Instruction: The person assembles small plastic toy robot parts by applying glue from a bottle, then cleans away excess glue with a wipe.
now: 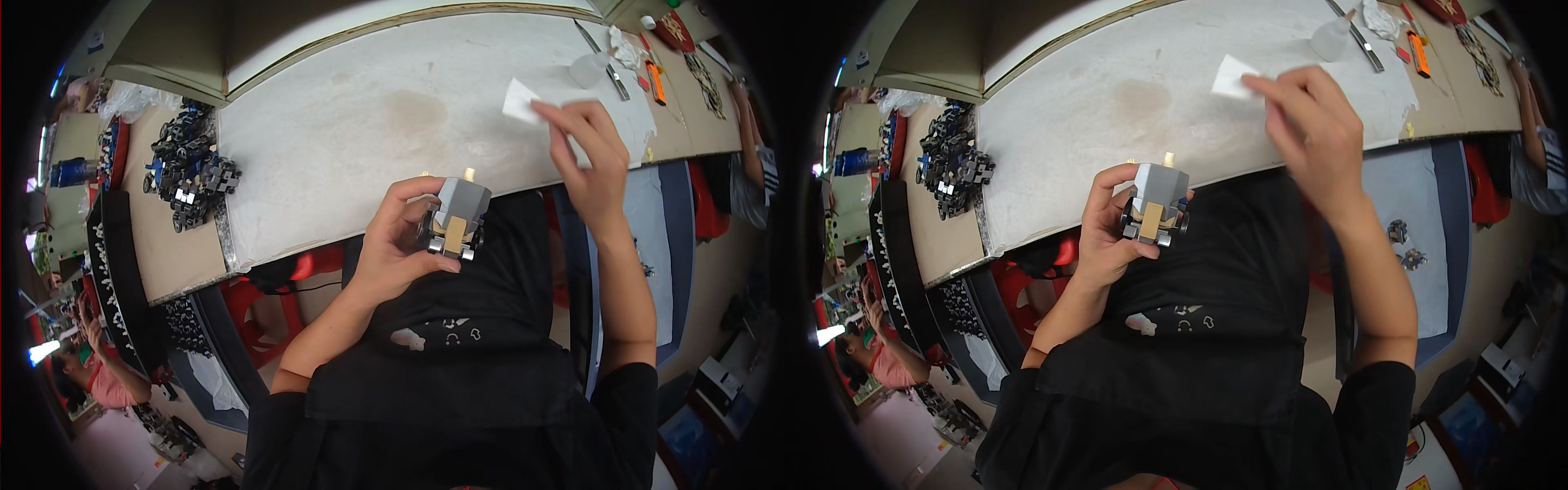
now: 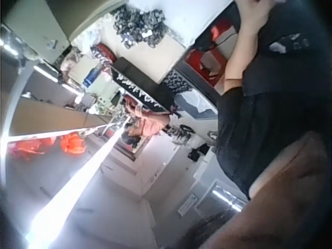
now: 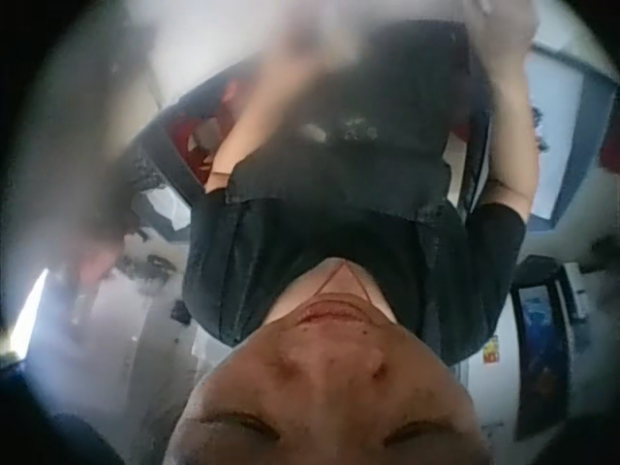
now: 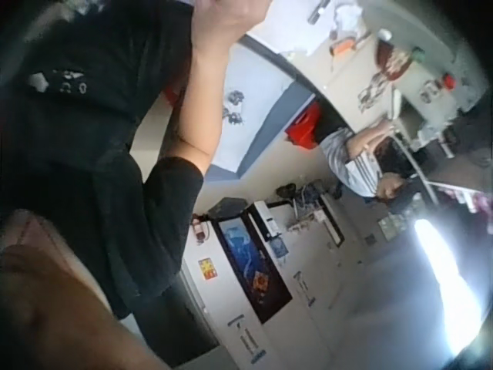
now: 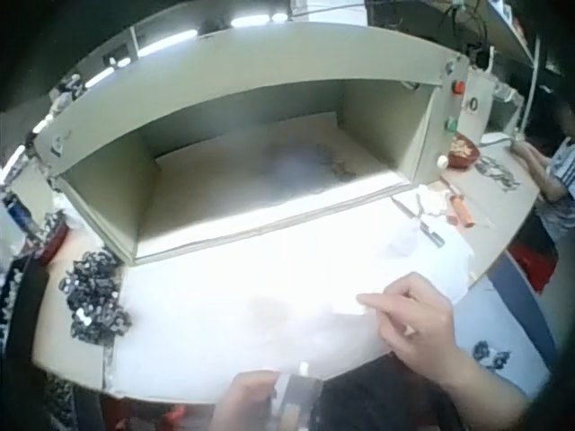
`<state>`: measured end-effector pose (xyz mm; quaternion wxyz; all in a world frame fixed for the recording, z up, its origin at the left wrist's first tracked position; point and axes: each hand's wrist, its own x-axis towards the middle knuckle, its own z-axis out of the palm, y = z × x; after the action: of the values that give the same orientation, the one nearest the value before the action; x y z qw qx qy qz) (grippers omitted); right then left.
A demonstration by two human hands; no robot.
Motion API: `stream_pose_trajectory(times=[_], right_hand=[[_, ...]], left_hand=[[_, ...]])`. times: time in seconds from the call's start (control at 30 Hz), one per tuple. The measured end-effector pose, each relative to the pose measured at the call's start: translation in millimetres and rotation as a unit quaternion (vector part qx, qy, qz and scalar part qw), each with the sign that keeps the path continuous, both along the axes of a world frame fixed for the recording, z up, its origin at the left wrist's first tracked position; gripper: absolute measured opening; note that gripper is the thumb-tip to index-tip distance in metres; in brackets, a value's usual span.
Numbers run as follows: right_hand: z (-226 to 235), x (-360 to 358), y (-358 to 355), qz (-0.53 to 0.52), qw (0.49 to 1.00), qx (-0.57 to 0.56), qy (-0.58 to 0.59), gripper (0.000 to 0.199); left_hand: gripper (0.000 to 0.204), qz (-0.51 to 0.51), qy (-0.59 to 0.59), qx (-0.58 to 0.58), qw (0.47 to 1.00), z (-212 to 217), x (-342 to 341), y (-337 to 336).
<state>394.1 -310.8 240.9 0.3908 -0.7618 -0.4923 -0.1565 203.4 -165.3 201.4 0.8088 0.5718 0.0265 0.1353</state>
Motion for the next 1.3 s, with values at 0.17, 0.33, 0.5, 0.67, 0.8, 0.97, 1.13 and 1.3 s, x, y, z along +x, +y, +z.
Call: stream_pose_trajectory(times=[0.17, 0.33, 0.5, 0.67, 0.8, 0.97, 1.13, 1.3], right_hand=[[31, -57, -2, 0.163, 0.987, 0.012, 0.004, 0.036], [19, -61, 1, 0.232, 0.97, -0.007, -0.072, 0.032], [45, -43, -13, 0.164, 0.984, -0.004, -0.074, 0.038], [33, -11, 3, 0.027, 0.994, -0.013, -0.102, 0.04], [23, -30, 8, 0.189, 0.946, -0.085, 0.25, 0.037], [28, -42, 13, 0.222, 0.796, -0.216, 0.52, 0.034], [31, -46, 11, 0.246, 0.828, -0.25, 0.437, 0.033], [14, -55, -9, 0.233, 0.811, -0.254, 0.472, 0.034]], left_hand=[[0.071, -0.003, 0.015, -0.019, 1.0, 10, 3, 3], [0.069, -0.008, 0.025, -0.021, 0.999, 10, 2, 2], [0.071, -0.015, -0.002, 0.0, 1.0, 6, -3, 7], [0.073, -0.011, -0.055, 0.035, 0.998, -3, 0, 7], [0.072, -0.005, -0.078, 0.1, 0.992, -7, -6, 11], [0.067, -0.042, -0.044, 0.115, 0.992, -1, -9, 13], [0.064, -0.056, -0.015, 0.143, 0.988, 1, -6, 12], [0.064, -0.126, -0.015, 0.27, 0.955, 11, -4, 3]])
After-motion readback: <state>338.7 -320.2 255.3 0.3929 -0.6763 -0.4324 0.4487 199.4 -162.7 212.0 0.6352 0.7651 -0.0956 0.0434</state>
